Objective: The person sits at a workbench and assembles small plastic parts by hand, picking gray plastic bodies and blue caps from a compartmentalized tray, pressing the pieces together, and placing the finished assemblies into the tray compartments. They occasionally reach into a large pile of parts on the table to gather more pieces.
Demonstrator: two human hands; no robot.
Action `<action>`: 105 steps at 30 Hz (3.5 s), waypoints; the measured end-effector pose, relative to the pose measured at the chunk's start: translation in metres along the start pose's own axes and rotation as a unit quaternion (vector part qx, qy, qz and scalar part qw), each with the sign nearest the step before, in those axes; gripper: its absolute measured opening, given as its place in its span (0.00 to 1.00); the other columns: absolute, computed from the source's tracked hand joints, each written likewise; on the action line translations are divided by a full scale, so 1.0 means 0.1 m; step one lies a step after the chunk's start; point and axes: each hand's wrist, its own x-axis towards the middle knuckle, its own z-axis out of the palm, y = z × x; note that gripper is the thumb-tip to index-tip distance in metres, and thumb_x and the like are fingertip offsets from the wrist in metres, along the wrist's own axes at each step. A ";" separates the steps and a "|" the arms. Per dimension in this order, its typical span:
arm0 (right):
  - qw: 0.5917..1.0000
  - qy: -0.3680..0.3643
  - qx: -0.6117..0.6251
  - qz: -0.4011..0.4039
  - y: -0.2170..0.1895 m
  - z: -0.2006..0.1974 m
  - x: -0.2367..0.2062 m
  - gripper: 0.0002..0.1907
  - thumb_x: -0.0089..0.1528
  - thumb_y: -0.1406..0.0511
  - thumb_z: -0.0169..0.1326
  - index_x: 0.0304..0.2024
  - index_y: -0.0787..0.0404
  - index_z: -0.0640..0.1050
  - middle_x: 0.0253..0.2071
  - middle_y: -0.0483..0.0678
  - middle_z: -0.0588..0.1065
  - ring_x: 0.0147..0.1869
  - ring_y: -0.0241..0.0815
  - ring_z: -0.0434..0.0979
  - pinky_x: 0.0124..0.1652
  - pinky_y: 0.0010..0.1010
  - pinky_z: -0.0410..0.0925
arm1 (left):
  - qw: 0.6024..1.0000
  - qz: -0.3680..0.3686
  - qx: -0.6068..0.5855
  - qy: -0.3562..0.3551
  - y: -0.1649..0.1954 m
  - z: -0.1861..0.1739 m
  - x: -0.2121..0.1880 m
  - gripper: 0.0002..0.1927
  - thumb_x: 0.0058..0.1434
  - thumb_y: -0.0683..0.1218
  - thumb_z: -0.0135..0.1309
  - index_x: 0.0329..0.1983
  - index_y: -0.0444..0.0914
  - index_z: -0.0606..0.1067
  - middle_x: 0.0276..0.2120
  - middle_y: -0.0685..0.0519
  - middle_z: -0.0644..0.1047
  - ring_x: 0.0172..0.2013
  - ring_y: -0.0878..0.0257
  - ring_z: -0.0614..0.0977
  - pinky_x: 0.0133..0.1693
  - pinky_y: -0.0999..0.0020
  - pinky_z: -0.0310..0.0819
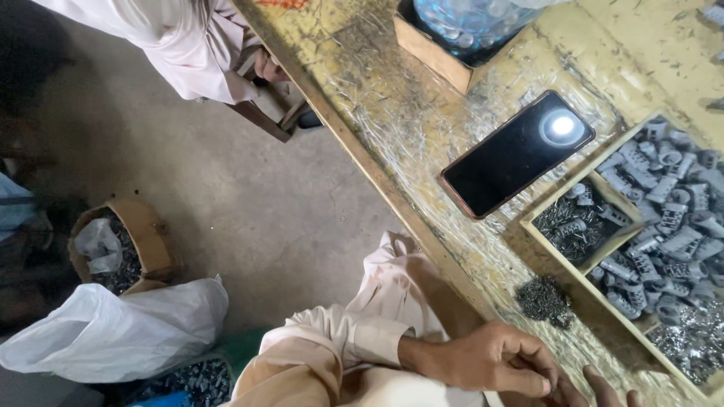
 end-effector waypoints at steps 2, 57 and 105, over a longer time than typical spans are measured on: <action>1.000 0.012 0.014 0.022 0.00 -0.04 0.04 0.13 0.62 0.60 0.51 0.46 0.57 0.76 0.48 0.52 0.79 0.57 0.47 0.78 0.71 0.57 0.60 | 0.998 0.014 0.056 0.029 0.02 0.04 -0.03 0.08 0.74 0.40 0.57 0.50 0.29 0.76 0.44 0.51 0.80 0.46 0.69 0.81 0.54 0.73 0.76; 0.825 0.176 0.493 0.213 -1.03 -1.05 0.42 0.06 0.66 0.77 0.54 0.46 0.70 0.74 0.46 0.56 0.77 0.53 0.46 0.80 0.67 0.48 0.71 | 0.964 -0.014 0.265 0.007 0.70 0.32 0.04 0.07 0.67 0.37 0.58 0.45 0.29 0.76 0.37 0.50 0.80 0.36 0.69 0.83 0.39 0.74 0.81; 0.879 0.269 0.314 0.238 -1.23 -1.03 0.56 0.12 0.64 0.76 0.50 0.49 0.66 0.70 0.52 0.62 0.74 0.61 0.57 0.76 0.65 0.48 0.69 | 0.998 0.021 0.051 0.032 0.57 0.27 0.00 0.03 0.73 0.35 0.47 0.48 0.30 0.69 0.45 0.47 0.73 0.39 0.68 0.77 0.42 0.75 0.75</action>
